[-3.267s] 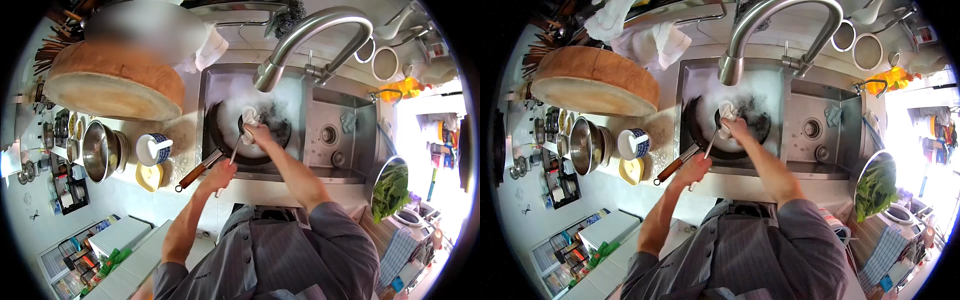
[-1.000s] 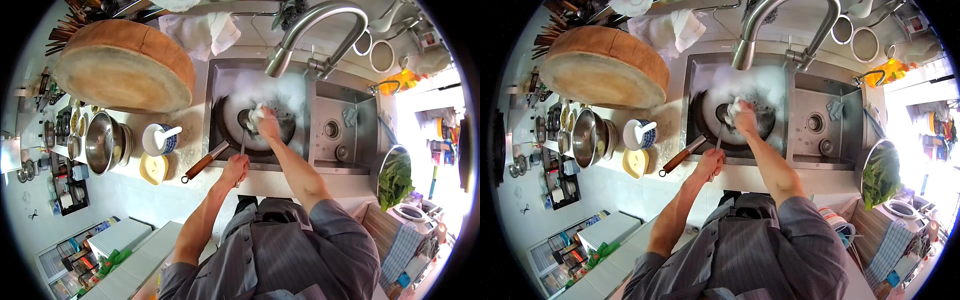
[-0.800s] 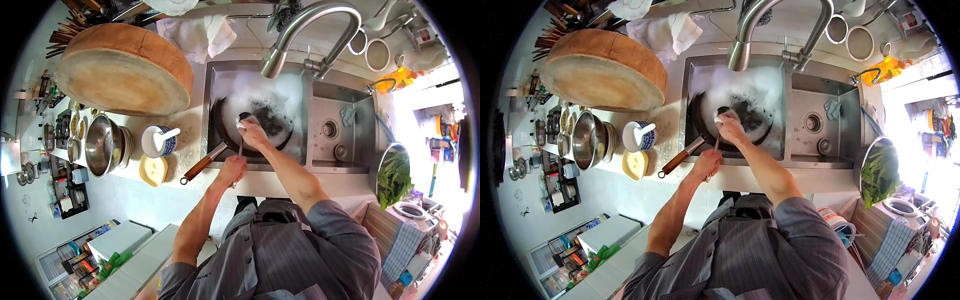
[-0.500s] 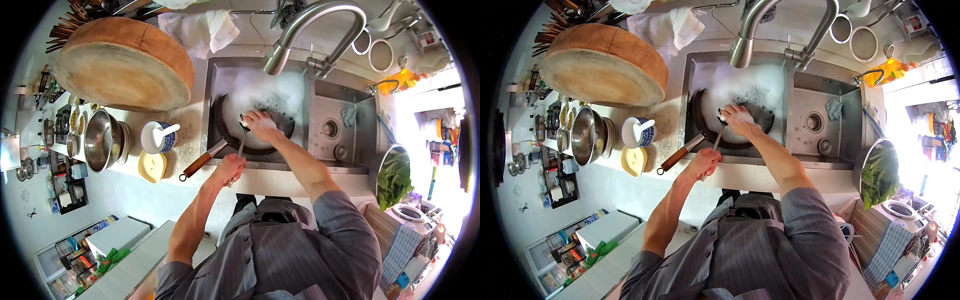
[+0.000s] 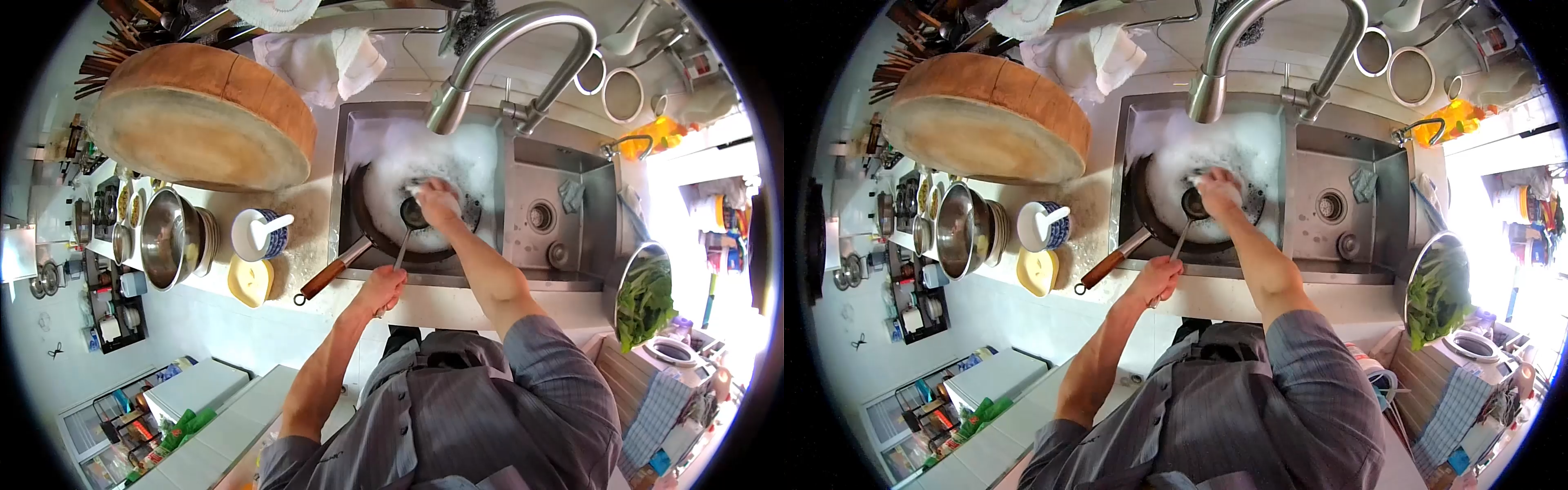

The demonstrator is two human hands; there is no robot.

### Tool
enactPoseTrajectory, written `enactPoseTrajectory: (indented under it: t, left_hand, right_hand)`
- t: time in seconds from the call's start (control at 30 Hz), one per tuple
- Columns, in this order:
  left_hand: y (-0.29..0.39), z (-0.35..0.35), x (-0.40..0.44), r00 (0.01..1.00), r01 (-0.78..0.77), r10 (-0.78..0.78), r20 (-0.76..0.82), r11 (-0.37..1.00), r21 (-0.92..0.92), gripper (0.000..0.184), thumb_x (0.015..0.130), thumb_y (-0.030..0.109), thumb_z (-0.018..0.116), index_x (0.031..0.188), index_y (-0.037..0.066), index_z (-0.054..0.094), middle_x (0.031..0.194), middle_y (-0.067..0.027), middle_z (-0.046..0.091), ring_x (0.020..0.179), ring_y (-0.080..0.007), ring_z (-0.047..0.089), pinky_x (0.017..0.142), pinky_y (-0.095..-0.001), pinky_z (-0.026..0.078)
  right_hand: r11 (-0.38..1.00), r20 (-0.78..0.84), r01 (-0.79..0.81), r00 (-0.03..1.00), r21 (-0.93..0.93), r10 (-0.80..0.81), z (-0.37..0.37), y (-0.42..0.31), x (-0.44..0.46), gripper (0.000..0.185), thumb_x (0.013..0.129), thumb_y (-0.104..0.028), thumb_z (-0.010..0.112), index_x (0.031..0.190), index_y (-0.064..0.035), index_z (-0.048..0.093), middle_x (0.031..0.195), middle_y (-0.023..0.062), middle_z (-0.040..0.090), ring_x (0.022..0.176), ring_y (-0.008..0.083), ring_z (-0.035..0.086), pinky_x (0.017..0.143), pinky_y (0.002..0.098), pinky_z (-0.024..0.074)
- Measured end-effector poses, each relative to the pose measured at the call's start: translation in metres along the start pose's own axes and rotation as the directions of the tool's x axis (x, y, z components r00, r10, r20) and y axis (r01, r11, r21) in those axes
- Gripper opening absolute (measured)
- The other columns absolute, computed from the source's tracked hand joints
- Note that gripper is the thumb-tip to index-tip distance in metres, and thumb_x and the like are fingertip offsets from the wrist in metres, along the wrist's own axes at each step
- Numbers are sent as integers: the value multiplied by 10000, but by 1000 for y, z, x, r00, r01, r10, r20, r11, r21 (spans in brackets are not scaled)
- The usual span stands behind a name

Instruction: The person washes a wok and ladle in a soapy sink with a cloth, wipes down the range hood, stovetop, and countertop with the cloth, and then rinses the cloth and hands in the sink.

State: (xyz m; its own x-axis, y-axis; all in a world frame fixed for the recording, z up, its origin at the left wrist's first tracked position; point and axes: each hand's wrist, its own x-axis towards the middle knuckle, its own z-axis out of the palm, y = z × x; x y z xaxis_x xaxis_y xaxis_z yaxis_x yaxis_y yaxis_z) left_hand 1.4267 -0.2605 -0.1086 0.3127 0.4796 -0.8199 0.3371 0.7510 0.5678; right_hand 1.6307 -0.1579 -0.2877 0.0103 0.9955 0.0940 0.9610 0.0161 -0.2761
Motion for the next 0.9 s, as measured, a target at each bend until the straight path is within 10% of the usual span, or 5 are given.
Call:
enactPoseTrajectory:
  t: [0.13,0.2,0.23,0.6,0.9]
  left_hand:
    - [5,7,3,999,-3,5,39,999,-46,212,989,237,518,855,76,550,531,10,427,365,-106,391,313,-308,221]
    - [-3,6,16,998,-39,42,40,997,-72,216,991,232,518,842,77,544,529,7,422,367,-110,389,325,-308,238]
    - [-8,5,22,997,-68,72,36,993,-97,223,992,228,518,829,78,538,526,3,417,370,-115,387,337,-309,255]
    - [-3,22,39,983,-172,184,9,936,-308,221,995,248,541,858,75,525,557,-1,425,427,-121,398,391,-304,314]
    - [11,22,46,913,-404,387,130,903,144,303,973,336,638,1012,35,658,808,-99,715,757,-256,715,650,-359,562]
  right_hand:
    - [761,226,-443,896,474,382,81,32,-3,234,1037,-337,502,1038,-151,644,850,96,595,850,310,614,794,488,501]
    - [-682,796,-473,537,558,279,43,4,-9,350,1077,-375,424,869,-123,548,685,50,505,625,261,538,608,454,468]
    - [-803,785,-336,570,492,243,15,-14,-13,351,1085,-359,447,830,-120,482,701,27,496,513,195,471,387,422,366]
    - [-797,818,-397,539,455,199,-70,-81,3,308,1014,-341,633,1058,-36,622,839,116,668,644,238,638,557,366,555]
    - [-177,614,-588,751,789,242,-124,-60,25,223,950,-330,681,992,-116,641,695,9,540,498,104,470,422,275,344]
